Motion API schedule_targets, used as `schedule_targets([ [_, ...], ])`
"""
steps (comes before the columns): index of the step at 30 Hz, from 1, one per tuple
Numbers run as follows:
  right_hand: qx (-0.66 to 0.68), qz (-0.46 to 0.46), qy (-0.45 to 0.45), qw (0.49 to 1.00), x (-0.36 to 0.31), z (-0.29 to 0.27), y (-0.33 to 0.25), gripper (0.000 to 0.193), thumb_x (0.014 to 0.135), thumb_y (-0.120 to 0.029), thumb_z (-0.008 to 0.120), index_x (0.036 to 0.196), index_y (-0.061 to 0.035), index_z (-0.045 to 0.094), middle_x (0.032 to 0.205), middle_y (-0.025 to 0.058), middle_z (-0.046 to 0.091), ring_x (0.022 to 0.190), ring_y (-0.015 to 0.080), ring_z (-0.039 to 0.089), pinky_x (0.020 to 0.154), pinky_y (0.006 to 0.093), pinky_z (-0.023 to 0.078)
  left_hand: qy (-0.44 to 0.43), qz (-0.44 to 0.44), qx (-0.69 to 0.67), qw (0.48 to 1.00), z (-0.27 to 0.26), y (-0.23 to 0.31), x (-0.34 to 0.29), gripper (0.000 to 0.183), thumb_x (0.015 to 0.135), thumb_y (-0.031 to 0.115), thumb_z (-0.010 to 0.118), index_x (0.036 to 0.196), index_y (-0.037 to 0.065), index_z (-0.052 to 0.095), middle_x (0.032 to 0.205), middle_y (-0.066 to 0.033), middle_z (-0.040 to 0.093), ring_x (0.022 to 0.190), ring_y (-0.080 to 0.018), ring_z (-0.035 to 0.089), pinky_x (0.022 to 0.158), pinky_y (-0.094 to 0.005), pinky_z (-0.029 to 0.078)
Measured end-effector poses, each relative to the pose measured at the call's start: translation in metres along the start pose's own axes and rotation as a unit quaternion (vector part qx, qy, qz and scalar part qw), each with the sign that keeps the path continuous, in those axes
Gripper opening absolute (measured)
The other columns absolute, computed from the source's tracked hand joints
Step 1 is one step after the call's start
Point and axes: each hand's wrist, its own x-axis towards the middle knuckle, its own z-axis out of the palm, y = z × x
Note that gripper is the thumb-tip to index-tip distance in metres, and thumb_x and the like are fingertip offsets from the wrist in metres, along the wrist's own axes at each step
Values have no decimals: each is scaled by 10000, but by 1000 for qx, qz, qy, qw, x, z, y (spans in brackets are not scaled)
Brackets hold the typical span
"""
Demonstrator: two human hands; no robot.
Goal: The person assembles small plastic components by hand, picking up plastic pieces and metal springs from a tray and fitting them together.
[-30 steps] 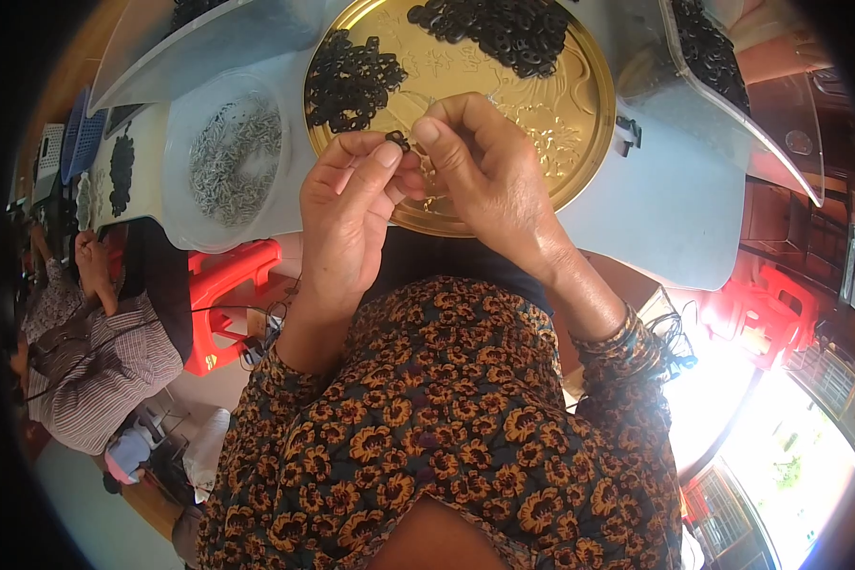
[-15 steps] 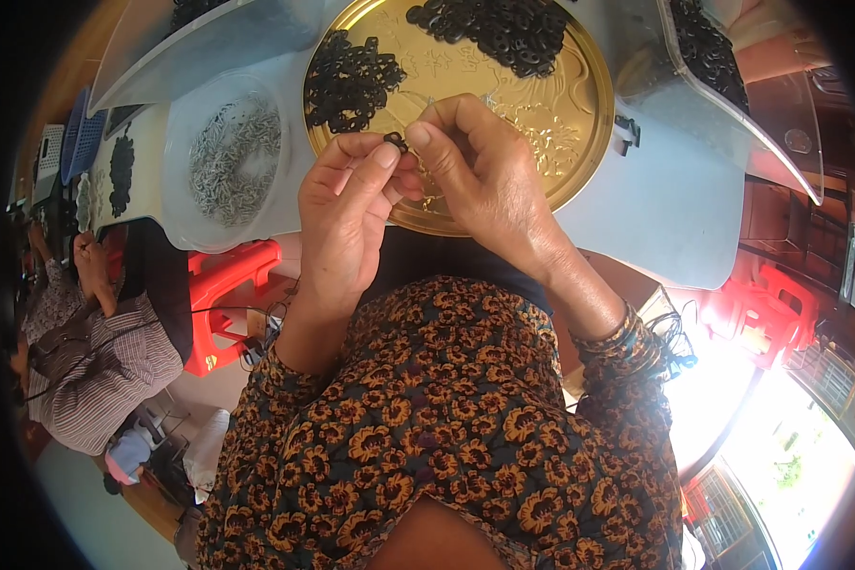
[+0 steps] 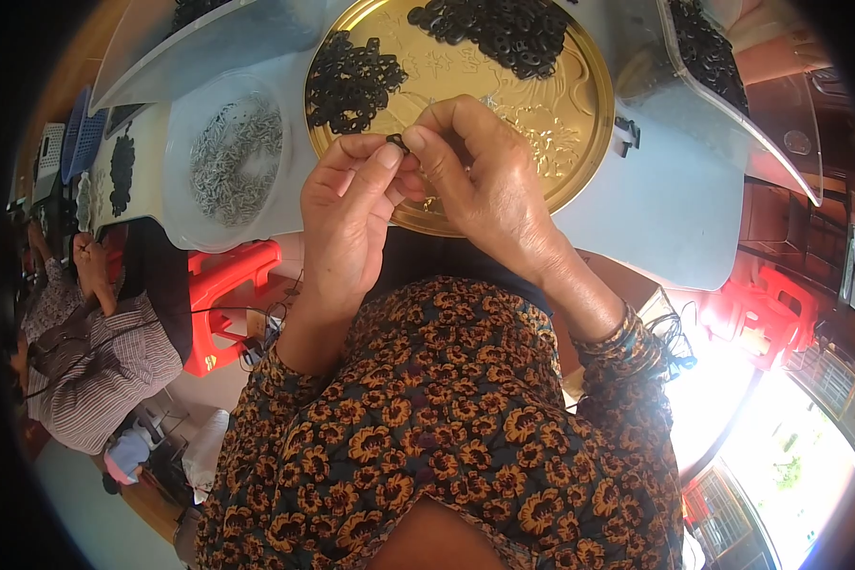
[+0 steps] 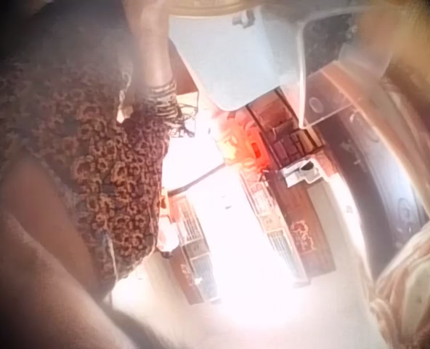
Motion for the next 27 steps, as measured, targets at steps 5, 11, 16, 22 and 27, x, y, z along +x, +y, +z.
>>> schedule_targets([
  [5, -57, -58, 22, 996, -1, 4, 11, 132, 933, -111, 605, 923, 16, 570, 744, 54, 621, 700, 83, 603, 614, 248, 497, 7, 2, 3, 1000, 1, -5, 1, 111, 933, 84, 603, 990, -4, 567, 907, -88, 646, 779, -132, 635, 723, -260, 528],
  [11, 131, 55, 15, 990, 2, 5, -1, 163, 959, -136, 580, 938, 26, 578, 778, 27, 620, 690, 67, 580, 604, 224, 484, 17, -5, -26, 1000, 5, -3, 4, 106, 926, 79, 613, 984, 0, 574, 888, -86, 649, 769, -141, 639, 714, -264, 533],
  [16, 66, 11, -12, 998, 7, -11, 6, 200, 966, -167, 578, 1004, 28, 599, 775, 9, 602, 675, 61, 551, 597, 214, 471, 9, -15, -11, 1000, 4, 7, 4, 116, 918, 100, 629, 981, 10, 589, 885, -97, 664, 749, -141, 631, 706, -267, 526],
  [22, -51, -81, -37, 995, 15, -28, 11, 180, 929, -147, 620, 1028, 3, 609, 815, 61, 627, 717, 147, 603, 621, 264, 478, -2, -6, 15, 1000, 0, 7, 2, 117, 916, 98, 630, 979, 7, 592, 878, -97, 666, 728, -140, 617, 696, -266, 511],
  [27, -184, -253, -87, 946, 23, -35, 1, 110, 872, -93, 647, 951, -35, 597, 853, 105, 597, 737, 308, 620, 633, 357, 497, -10, -10, 30, 999, 0, 8, 2, 112, 915, 86, 626, 977, -1, 591, 868, -92, 663, 722, -138, 612, 696, -268, 508],
])
